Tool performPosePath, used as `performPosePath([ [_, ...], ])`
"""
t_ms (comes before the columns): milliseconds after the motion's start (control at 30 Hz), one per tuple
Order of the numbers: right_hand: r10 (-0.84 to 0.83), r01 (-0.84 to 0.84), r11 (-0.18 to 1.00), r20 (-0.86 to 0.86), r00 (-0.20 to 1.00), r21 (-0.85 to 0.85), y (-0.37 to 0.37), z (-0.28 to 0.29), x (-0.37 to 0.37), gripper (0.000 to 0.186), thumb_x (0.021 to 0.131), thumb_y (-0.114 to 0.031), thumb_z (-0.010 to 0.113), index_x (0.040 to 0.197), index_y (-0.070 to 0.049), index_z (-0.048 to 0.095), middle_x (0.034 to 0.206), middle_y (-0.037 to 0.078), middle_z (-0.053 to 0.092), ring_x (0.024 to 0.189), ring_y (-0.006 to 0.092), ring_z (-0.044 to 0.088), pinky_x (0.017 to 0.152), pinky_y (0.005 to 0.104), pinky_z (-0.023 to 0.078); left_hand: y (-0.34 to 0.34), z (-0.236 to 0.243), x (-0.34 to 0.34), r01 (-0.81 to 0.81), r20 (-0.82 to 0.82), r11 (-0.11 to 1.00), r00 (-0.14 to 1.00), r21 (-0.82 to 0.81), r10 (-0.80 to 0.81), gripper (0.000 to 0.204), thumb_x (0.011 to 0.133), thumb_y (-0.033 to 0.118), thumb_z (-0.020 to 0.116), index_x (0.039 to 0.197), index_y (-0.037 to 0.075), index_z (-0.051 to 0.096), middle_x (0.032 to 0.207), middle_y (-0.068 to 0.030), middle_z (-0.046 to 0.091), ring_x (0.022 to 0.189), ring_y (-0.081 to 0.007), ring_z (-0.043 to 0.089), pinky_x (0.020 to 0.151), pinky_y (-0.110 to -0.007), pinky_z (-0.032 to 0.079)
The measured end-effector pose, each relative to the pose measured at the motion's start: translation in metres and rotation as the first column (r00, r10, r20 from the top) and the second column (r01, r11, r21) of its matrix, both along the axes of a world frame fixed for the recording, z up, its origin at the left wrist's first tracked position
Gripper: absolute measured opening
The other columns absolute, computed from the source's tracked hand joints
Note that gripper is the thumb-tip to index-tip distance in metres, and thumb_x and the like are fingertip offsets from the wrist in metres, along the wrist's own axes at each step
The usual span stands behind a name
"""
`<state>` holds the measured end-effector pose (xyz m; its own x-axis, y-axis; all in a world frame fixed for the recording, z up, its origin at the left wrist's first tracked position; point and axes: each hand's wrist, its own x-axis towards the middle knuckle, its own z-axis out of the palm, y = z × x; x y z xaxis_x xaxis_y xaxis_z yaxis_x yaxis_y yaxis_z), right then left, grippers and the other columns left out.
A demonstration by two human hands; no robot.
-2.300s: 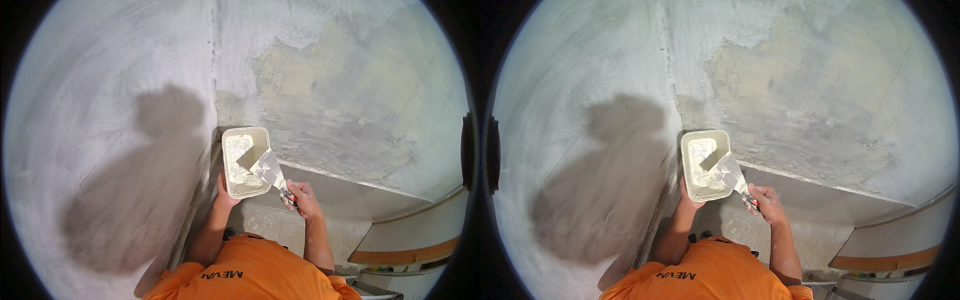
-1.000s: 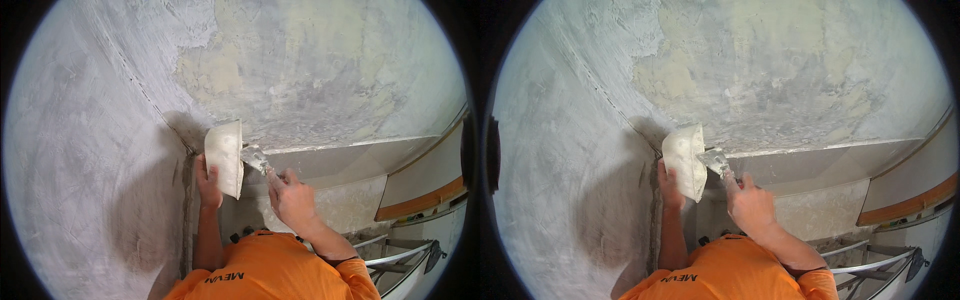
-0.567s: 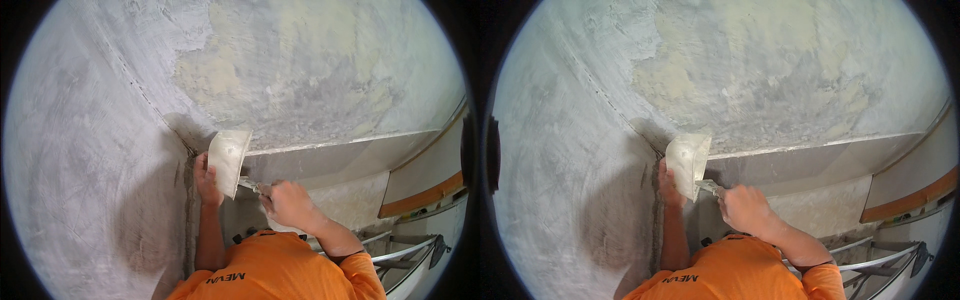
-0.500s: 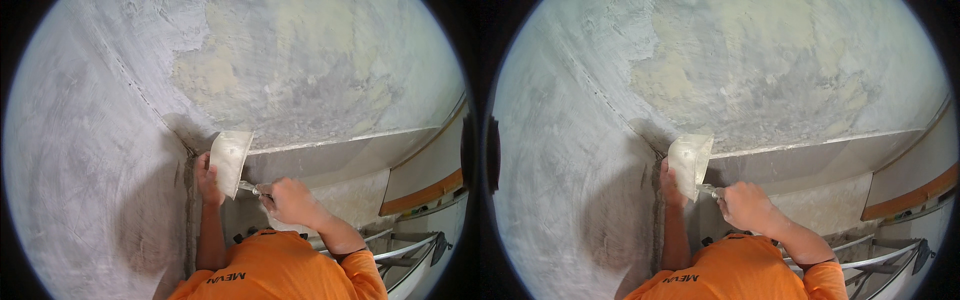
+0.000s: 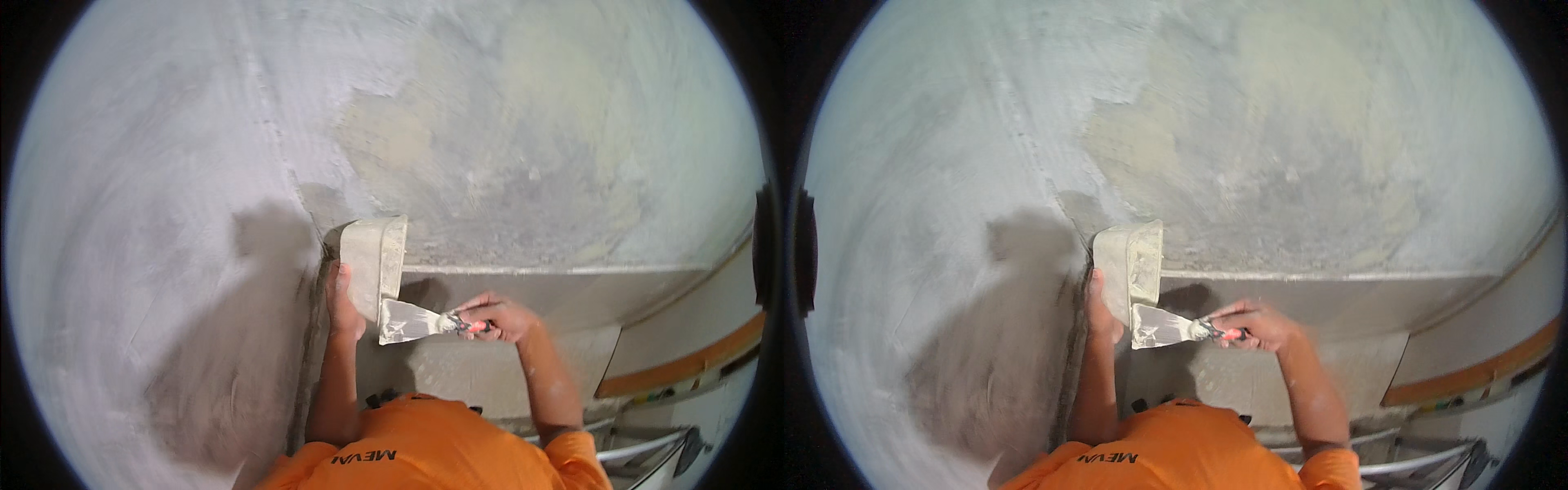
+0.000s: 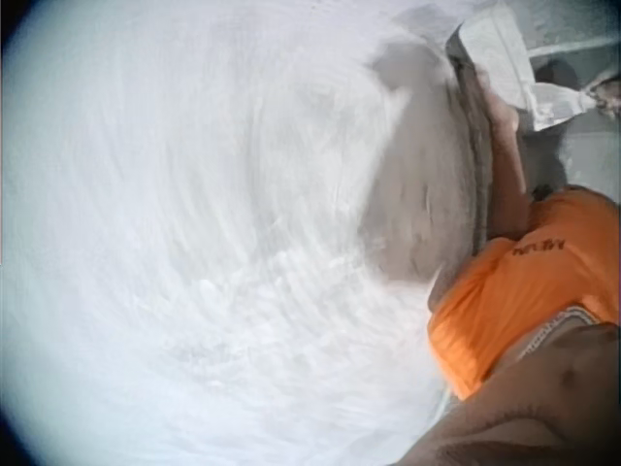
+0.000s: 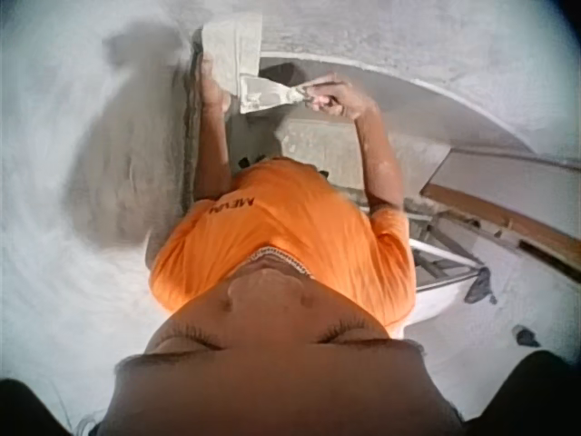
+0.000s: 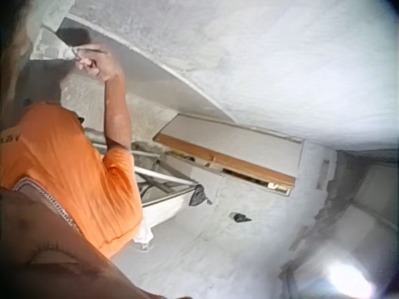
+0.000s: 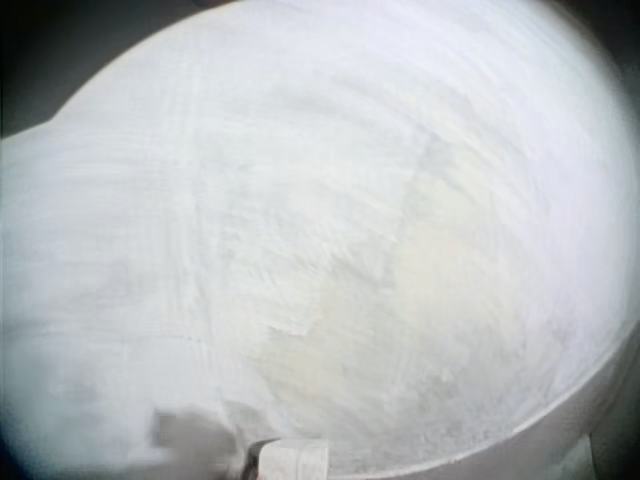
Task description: The person applies patching compound to a wall using a putty knife, scooping compound from a plastic container and smoothing it over a vertical seam and adjacent wall surfaces.
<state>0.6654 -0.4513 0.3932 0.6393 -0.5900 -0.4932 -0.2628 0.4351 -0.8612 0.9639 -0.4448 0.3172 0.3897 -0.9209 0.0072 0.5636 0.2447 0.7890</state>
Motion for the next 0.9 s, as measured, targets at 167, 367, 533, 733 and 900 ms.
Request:
performPosePath([
  [167, -0.357, 0.124, 0.910, 0.597, 0.719, 0.396, 0.002, -0.046, -0.010, 0.038, 0.099, -0.023, 0.060, 0.119, 0.009, 0.059, 0.078, 0.016, 0.060, 0.048, 0.0110, 0.045, 0.041, 0.0229, 0.030, 0.001, -0.008, 0.005, 0.099, -0.229, 0.995, 0.968, -0.018, -0.101, 0.074, 0.102, 0.055, 0.049, 0.154, 0.003, 0.036, 0.153, -0.0145, 0.047, 0.139, -0.0327, 0.046, 0.117, -0.047, 0.034],
  [367, -0.143, 0.287, 0.952, 0.680, 0.719, -0.104, -0.005, 0.027, 0.049, 0.042, 0.093, -0.028, 0.070, 0.118, 0.003, 0.057, 0.077, 0.013, 0.060, 0.052, 0.0163, 0.050, 0.046, 0.0257, 0.037, 0.017, -0.008, 0.014, 0.168, -0.325, 0.976, 0.923, -0.135, -0.204, 0.076, 0.103, 0.059, 0.042, 0.154, 0.003, 0.036, 0.152, -0.0157, 0.047, 0.139, -0.0314, 0.048, 0.116, -0.046, 0.038],
  [533, -0.125, 0.312, 0.866, 0.436, 0.891, -0.390, -0.024, 0.063, 0.088, 0.022, 0.096, -0.018, 0.069, 0.108, -0.001, 0.062, 0.076, 0.001, 0.054, 0.054, 0.0123, 0.051, 0.046, 0.0237, 0.035, 0.036, -0.012, 0.026, 0.217, -0.387, 0.968, 0.887, -0.129, -0.251, 0.075, 0.104, 0.057, 0.043, 0.154, 0.002, 0.035, 0.152, -0.0157, 0.048, 0.138, -0.0308, 0.049, 0.115, -0.045, 0.039],
  [733, -0.384, 0.330, 0.474, 0.146, 0.912, -0.816, -0.036, 0.045, 0.115, 0.030, 0.094, -0.026, 0.072, 0.081, 0.000, 0.068, 0.063, -0.004, 0.052, 0.055, 0.0074, 0.041, 0.050, 0.0270, 0.032, 0.043, -0.048, 0.033, 0.270, -0.439, 0.959, 0.853, -0.093, -0.282, 0.074, 0.102, 0.058, 0.048, 0.152, 0.005, 0.040, 0.148, -0.0142, 0.052, 0.133, -0.0308, 0.054, 0.111, -0.046, 0.044],
  [900, -0.581, 0.305, 0.313, 0.073, 0.811, -0.900, -0.033, 0.002, 0.094, 0.037, 0.090, -0.027, 0.077, 0.069, 0.002, 0.067, 0.058, -0.004, 0.045, 0.059, 0.0075, 0.036, 0.051, 0.0308, 0.031, 0.050, -0.069, 0.044, 0.346, -0.478, 0.938, 0.823, -0.004, -0.306, 0.069, 0.101, 0.056, 0.052, 0.148, 0.005, 0.046, 0.142, -0.0133, 0.058, 0.127, -0.0293, 0.058, 0.108, -0.045, 0.046],
])
